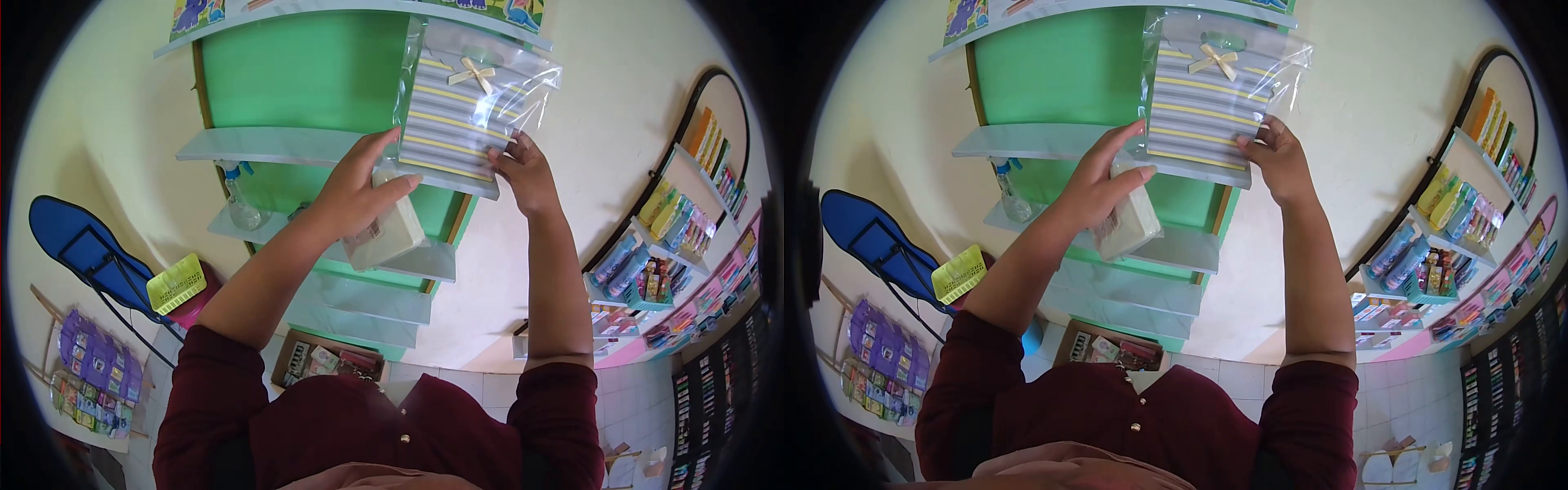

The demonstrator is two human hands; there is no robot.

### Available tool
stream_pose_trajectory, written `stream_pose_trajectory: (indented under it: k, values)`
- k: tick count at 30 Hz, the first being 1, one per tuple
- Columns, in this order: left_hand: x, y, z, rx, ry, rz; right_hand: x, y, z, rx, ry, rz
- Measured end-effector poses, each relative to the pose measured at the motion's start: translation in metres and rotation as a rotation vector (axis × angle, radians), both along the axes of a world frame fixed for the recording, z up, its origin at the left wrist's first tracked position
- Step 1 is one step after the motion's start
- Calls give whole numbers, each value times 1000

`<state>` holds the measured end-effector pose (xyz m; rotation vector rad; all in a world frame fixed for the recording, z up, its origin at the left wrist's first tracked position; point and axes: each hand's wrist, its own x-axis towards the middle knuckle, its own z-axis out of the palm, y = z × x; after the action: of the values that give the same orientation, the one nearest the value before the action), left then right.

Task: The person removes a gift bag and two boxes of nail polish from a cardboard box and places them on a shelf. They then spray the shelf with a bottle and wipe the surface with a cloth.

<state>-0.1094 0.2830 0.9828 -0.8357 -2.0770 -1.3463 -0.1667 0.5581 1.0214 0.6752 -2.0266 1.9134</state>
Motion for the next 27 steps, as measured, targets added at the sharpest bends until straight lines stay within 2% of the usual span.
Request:
stream_pose_trajectory:
  k: [8,10,16,18,19,21,25,27]
  values:
    - [-18,0,15,-81,-206,134,-31,-3,-7,25,-2,-94]
    - [-22,-3,16,-77,-247,137,-35,-6,-8,72,39,-209]
    - [-18,-6,21,50,-300,86,-49,-5,-7,103,7,-240]
    - [-16,-8,21,155,-474,60,-50,-4,-5,118,9,-242]
    - [-18,-10,20,157,-473,59,-50,-4,-5,132,8,-244]
    - [-22,-15,17,318,-568,-76,-49,-4,-3,127,12,-249]
    - [-24,-28,2,480,-551,-72,-38,-5,0,114,-37,-320]
    - [-21,-36,-8,538,-538,-171,-42,-1,-4,85,-53,-296]
